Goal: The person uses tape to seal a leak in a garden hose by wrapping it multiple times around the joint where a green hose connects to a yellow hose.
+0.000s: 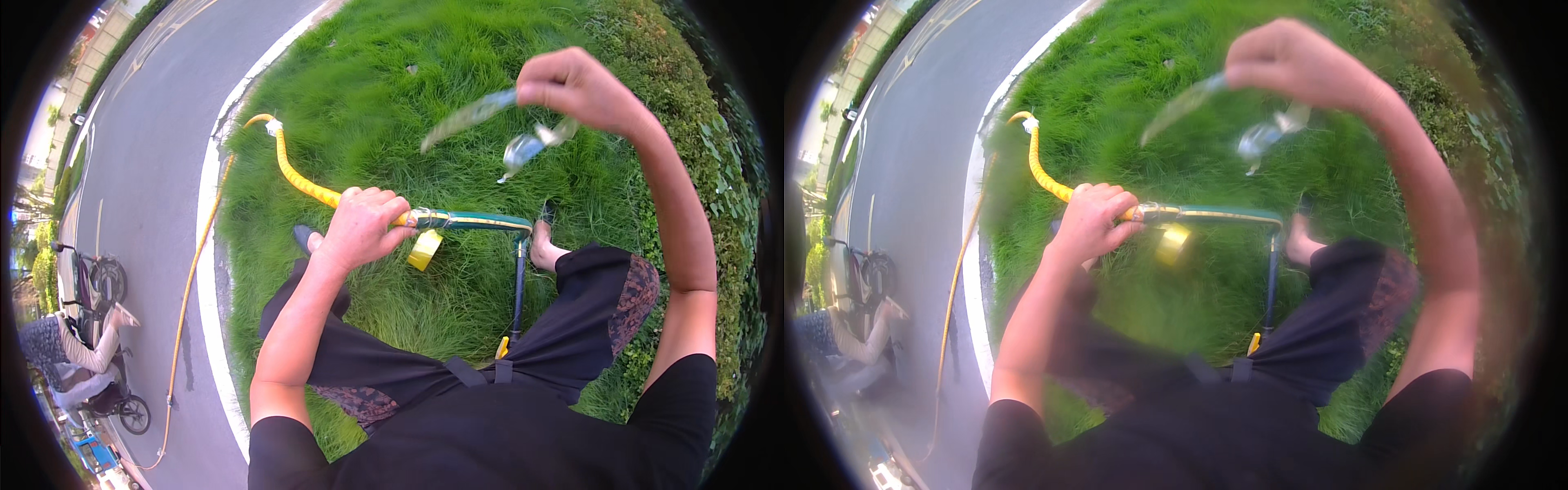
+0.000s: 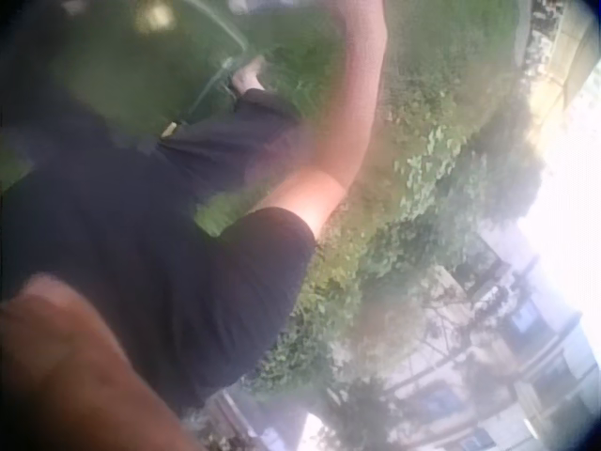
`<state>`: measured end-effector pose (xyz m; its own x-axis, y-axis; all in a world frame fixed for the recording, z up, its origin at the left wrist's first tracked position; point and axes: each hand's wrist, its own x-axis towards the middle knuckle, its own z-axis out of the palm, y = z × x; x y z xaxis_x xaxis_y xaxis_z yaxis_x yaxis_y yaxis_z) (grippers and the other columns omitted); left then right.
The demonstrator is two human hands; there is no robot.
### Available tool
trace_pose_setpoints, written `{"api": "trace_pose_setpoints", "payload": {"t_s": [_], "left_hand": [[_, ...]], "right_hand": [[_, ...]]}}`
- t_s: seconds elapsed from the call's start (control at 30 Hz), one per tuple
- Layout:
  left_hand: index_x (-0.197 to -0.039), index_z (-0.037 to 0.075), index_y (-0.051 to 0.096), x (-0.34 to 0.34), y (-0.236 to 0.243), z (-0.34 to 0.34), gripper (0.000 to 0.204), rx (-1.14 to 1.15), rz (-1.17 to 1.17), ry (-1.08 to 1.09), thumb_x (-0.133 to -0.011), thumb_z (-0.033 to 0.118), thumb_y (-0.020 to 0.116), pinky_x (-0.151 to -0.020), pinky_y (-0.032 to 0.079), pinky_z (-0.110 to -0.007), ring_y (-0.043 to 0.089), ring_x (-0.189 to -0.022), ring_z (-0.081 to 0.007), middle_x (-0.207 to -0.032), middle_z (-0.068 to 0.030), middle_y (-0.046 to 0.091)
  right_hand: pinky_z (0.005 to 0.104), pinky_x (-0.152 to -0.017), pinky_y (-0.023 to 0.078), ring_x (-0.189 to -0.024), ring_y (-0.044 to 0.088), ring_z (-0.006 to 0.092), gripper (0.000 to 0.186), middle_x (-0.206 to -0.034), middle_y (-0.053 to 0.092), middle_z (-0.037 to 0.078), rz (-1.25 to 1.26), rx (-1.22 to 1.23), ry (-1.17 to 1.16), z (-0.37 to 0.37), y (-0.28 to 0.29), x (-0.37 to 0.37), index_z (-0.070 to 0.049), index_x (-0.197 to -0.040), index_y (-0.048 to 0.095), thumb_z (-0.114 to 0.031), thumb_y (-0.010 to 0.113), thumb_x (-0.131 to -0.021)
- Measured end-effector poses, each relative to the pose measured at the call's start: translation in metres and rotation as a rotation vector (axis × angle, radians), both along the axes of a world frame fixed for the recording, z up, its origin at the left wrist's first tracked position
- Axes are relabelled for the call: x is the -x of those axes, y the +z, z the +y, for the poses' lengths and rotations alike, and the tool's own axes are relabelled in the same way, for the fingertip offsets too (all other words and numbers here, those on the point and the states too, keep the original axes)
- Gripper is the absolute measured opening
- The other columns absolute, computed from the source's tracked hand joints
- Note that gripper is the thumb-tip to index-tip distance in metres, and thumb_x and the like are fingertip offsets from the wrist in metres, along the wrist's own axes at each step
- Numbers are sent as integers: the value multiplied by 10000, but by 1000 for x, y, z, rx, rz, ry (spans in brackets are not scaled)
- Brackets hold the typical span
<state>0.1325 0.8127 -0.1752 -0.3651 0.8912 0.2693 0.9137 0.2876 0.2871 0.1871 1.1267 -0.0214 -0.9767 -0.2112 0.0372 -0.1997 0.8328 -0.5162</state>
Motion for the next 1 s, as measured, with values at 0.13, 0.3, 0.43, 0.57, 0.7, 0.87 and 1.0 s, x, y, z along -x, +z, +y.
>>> {"api": "trace_pose_setpoints", "payload": {"t_s": [0.13, 0.3, 0.43, 0.57, 0.7, 0.87, 1.0], "left_hand": [[-821, 118, 593, 6, -2, -5, 242, 23, -51, 52, -691, 262, 737, -650, 380, -375, 589, -756, -230, -743, -21, 598], [-872, 118, 562, 8, 7, 4, 233, 10, -131, 81, -718, 207, 712, -662, 373, -389, 596, -758, -256, -737, -42, 603], [-887, 88, 535, 9, 11, 2, 266, 10, -128, 91, -736, 230, 703, -658, 400, -410, 611, -756, -273, -712, -58, 605], [-923, 86, 540, 11, 16, -2, 275, 28, -162, 51, -740, 222, 692, -699, 396, -410, 606, -807, -271, -759, -71, 610], [-909, 90, 564, 8, 23, -2, 231, 23, -192, 37, -743, 206, 675, -735, 389, -413, 599, -843, -263, -790, -74, 611], [-841, 100, 587, 8, 12, -4, 124, 48, -73, 31, -752, 167, 642, -716, 394, -402, 602, -819, -241, -778, -45, 608], [-806, 102, 580, 8, 8, -5, 91, 68, -27, 36, -756, 156, 634, -690, 398, -397, 604, -800, -229, -761, -28, 602]], "right_hand": [[306, -551, 466, -617, 628, 187, 119, -704, 659, 78, -279, 169, 523, -70, -35, -14, -31, -849, 678, -128, 699, -783], [406, -577, 471, -646, 618, 309, 163, -684, 638, 101, -84, -25, 326, -115, -84, -14, -77, -788, 665, -240, 676, -789], [439, -579, 473, -621, 610, 334, 256, -623, 612, 127, -135, -319, 201, -125, -97, -5, -81, -728, 650, -329, 664, -789], [442, -579, 478, -611, 610, 334, 293, -604, 606, 129, -110, -296, 122, -128, -101, -7, -73, -697, 634, -352, 656, -788], [447, -583, 482, -612, 615, 330, 296, -598, 605, 121, -84, -247, 58, -127, -112, -4, -77, -694, 631, -355, 648, -794], [430, -584, 480, -618, 613, 312, 287, -612, 604, 115, -5, -307, 180, -120, -109, -3, -71, -701, 623, -343, 666, -785], [389, -593, 470, -655, 610, 288, 300, -654, 615, 111, -28, -290, 262, -88, -104, -7, -49, -703, 611, -330, 686, -777]]}}
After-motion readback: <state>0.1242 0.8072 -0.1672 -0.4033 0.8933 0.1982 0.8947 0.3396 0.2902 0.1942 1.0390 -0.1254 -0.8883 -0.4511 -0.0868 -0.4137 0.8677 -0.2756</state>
